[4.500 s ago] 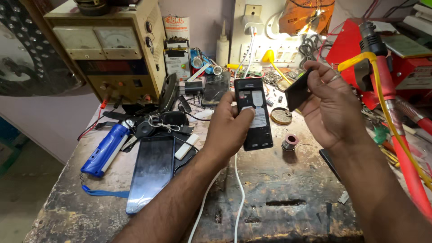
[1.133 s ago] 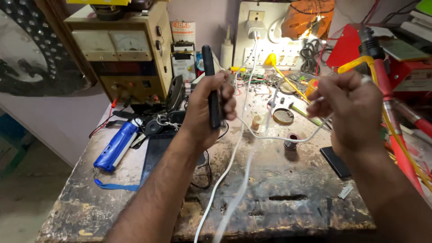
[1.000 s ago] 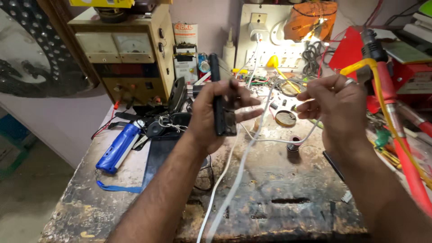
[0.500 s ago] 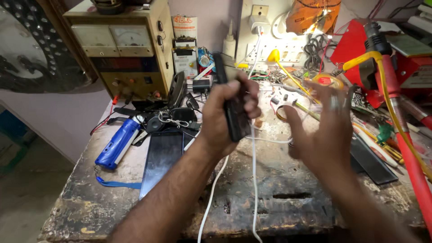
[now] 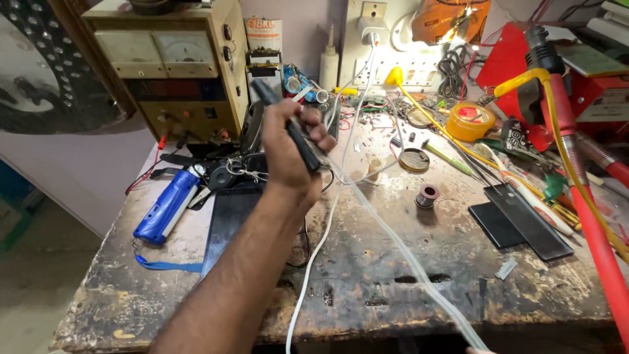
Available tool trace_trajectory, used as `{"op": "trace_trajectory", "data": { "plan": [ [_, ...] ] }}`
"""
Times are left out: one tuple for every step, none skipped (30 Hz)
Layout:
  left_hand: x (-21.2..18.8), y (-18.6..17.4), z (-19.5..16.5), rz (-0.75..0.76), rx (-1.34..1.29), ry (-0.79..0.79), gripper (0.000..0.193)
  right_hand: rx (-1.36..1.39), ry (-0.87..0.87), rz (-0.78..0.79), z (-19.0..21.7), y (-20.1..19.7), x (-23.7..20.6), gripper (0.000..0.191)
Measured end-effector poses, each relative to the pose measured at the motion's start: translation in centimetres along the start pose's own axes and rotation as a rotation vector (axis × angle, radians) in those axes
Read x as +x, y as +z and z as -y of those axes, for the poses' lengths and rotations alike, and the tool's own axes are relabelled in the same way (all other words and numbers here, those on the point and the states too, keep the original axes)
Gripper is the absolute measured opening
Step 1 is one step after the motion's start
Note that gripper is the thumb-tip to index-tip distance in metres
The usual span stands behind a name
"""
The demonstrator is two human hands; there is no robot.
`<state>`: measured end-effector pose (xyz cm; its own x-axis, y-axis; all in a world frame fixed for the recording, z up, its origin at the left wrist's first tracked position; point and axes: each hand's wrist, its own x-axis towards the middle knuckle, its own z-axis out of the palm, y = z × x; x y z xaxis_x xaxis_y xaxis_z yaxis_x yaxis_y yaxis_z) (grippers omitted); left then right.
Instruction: The person works on a small feature phone at a cluttered repair bench. They open the back cover, remove and reseat the battery, use tweezers on the phone's internals, reattach the cover, then power the phone on and press its keys while the charging screen and boot logo display.
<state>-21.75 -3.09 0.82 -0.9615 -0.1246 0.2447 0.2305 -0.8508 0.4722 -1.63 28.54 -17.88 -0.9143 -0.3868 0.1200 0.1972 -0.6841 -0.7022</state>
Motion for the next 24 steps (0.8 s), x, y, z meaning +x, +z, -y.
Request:
{"op": "trace_trajectory", "data": {
  "plan": [
    [-0.1,-0.1,0.6,0.007,0.031,-0.061,0.022,-0.008,-0.063,-0.022,1.2,0.3,0.4,0.055],
    [-0.4,0.0,1.5,0.013,0.063,-0.125,0.025,-0.025,-0.133,-0.037,2.2,0.8,0.7,0.054],
    [-0.7,0.1,2.2,0.022,0.092,-0.192,0.028,-0.043,-0.209,-0.054,3.1,1.4,0.9,0.052],
    [-1.1,0.2,2.8,0.084,0.128,-0.266,0.030,-0.075,-0.301,-0.061,3.9,2.2,0.2,0.050],
    [-1.6,0.4,3.2,0.148,0.166,-0.338,0.031,-0.111,-0.392,-0.064,4.9,3.0,-0.5,0.048],
    [-2.0,0.7,3.4,0.211,0.206,-0.409,0.033,-0.144,-0.484,-0.067,5.9,3.6,-1.3,0.047],
    [-2.4,1.0,3.3,0.278,0.343,-0.389,0.029,-0.201,-0.569,-0.068,6.9,4.2,-2.0,0.045],
    [-2.7,1.3,3.0,0.346,0.481,-0.368,0.027,-0.254,-0.658,-0.069,8.0,4.7,-2.5,0.043],
    [-3.1,1.7,2.6,0.415,0.617,-0.346,0.027,-0.302,-0.742,-0.068,9.1,5.2,-2.8,0.041],
    [-3.5,2.0,2.1,0.507,0.758,-0.265,0.034,-0.380,-0.805,-0.088,9.7,5.6,-2.0,0.040],
    [-3.9,2.3,1.5,0.599,0.898,-0.180,0.042,-0.451,-0.858,-0.106,10.1,6.0,-0.9,0.038],
    [-4.1,2.7,0.9,0.688,1.036,-0.087,0.052,-0.525,-0.904,-0.131,10.8,6.8,0.0,0.036],
    [-4.3,3.1,0.5,0.718,1.086,-0.003,0.054,-0.633,-0.915,-0.177,11.9,7.7,0.9,0.035],
    [-4.5,3.4,0.2,0.745,1.133,0.082,0.056,-0.746,-0.916,-0.230,12.9,8.8,2.0,0.033],
    [-4.6,3.7,0.0,0.769,1.176,0.167,0.058,-0.867,-0.909,-0.285,13.4,9.9,3.6,0.031],
    [-4.8,3.8,-0.1,0.776,1.165,0.186,0.056,-1.008,-0.857,-0.332,13.9,11.1,5.0,0.030],
    [-5.0,3.9,-0.3,0.785,1.158,0.207,0.054,-1.167,-0.799,-0.367,14.2,12.2,6.8,0.028],
    [-5.0,3.9,-0.4,0.795,1.151,0.229,0.052,-1.267,-0.759,-0.379,14.5,13.2,8.2,0.026],
    [-5.0,3.9,-0.4,0.797,1.177,0.258,0.052,-1.318,-0.703,-0.343,14.1,14.1,9.6,0.025],
    [-4.9,3.8,-0.5,0.801,1.204,0.286,0.052,-1.360,-0.652,-0.317,13.9,14.8,10.8,0.023],
    [-4.8,3.8,-0.5,0.804,1.230,0.315,0.053,-1.394,-0.600,-0.284,13.4,15.3,12.1,0.022],
    [-4.6,3.8,-0.6,0.823,1.266,0.396,0.054,-1.300,-0.592,-0.226,13.1,15.6,12.9,0.022],
    [-4.5,3.7,-0.6,0.840,1.302,0.475,0.055,-1.205,-0.579,-0.169,12.8,15.7,13.7,0.022],
    [-4.3,3.6,-0.7,0.857,1.339,0.556,0.057,-1.109,-0.567,-0.113,12.5,15.8,14.1,0.022]
  ]
}}
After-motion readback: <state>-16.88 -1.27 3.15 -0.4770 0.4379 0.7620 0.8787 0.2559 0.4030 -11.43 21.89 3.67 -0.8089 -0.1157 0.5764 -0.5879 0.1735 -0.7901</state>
